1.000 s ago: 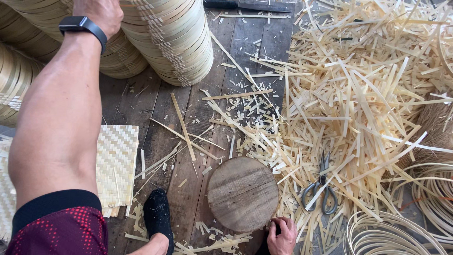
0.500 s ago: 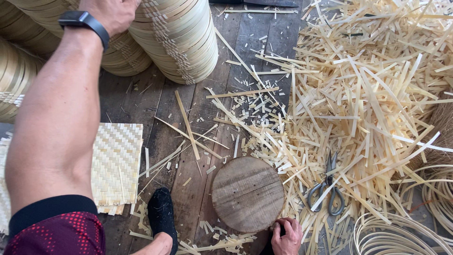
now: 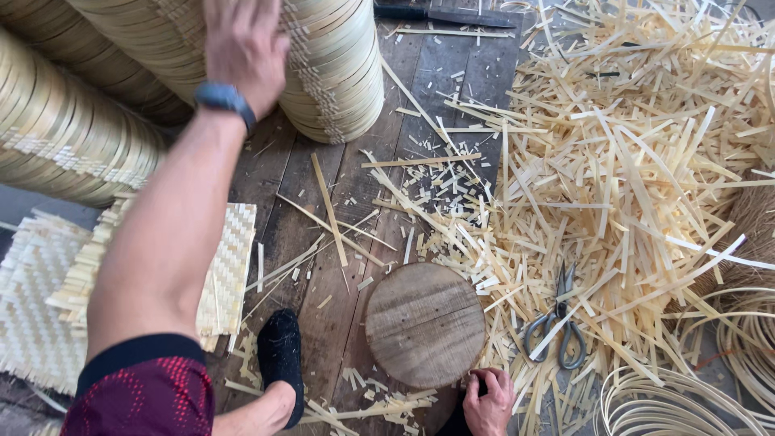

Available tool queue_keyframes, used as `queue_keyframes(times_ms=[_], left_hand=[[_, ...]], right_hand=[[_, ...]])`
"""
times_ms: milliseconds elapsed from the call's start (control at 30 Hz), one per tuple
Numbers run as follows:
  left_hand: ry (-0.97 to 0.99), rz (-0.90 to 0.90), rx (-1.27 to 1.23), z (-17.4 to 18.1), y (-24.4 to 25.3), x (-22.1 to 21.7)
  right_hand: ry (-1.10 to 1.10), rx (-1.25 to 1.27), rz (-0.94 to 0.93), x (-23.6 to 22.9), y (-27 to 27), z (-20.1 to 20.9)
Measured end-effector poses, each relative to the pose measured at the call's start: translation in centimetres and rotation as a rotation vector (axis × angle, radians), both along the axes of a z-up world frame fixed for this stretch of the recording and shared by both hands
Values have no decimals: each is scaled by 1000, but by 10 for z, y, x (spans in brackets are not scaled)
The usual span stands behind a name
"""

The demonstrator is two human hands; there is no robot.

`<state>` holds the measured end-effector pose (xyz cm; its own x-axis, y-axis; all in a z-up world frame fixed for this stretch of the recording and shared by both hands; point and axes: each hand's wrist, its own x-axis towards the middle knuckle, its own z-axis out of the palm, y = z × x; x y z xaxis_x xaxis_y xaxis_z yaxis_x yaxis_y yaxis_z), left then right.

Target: The person constructs the bottom of a bamboo basket by placing a woven mat over a wooden mold, securing a circular bamboo rim on top, and trimming the excess woven material with shears.

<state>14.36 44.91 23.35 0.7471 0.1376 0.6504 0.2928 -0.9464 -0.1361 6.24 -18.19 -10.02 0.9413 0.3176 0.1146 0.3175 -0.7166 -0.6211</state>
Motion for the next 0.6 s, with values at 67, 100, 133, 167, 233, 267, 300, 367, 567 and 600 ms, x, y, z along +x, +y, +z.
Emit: queue_keyframes(times_ms=[67,100,133,167,233,267,300,367,567,600], left_hand=[[75,48,-45,-49,-29,-41],[178,70,-171,-79,-48,-73],[292,170,-308,-110,-66,-106],[445,325,-415,-139,-81,-138],[754,727,-754,-192,-102,-203],[862,899,-795,-213,-109,-233],[832,1001,-835,-233,-115,-260],[767,1198,-910,-267,-118,-302],[667,1190,-912,-299,-100,-350],[706,1159,-907,-294,-98,-348]], right_hand=[[34,2,0,-1,0,6],[36,-4,-5,-1,2,7],[44,-16,-6,-1,1,10],[51,-29,-6,-2,2,11],[67,-6,14,-2,-1,16],[70,15,25,-2,1,16],[74,9,32,-4,1,17],[82,-3,37,-3,-1,16],[69,-63,69,2,-11,-8],[64,-54,74,2,-11,-14]])
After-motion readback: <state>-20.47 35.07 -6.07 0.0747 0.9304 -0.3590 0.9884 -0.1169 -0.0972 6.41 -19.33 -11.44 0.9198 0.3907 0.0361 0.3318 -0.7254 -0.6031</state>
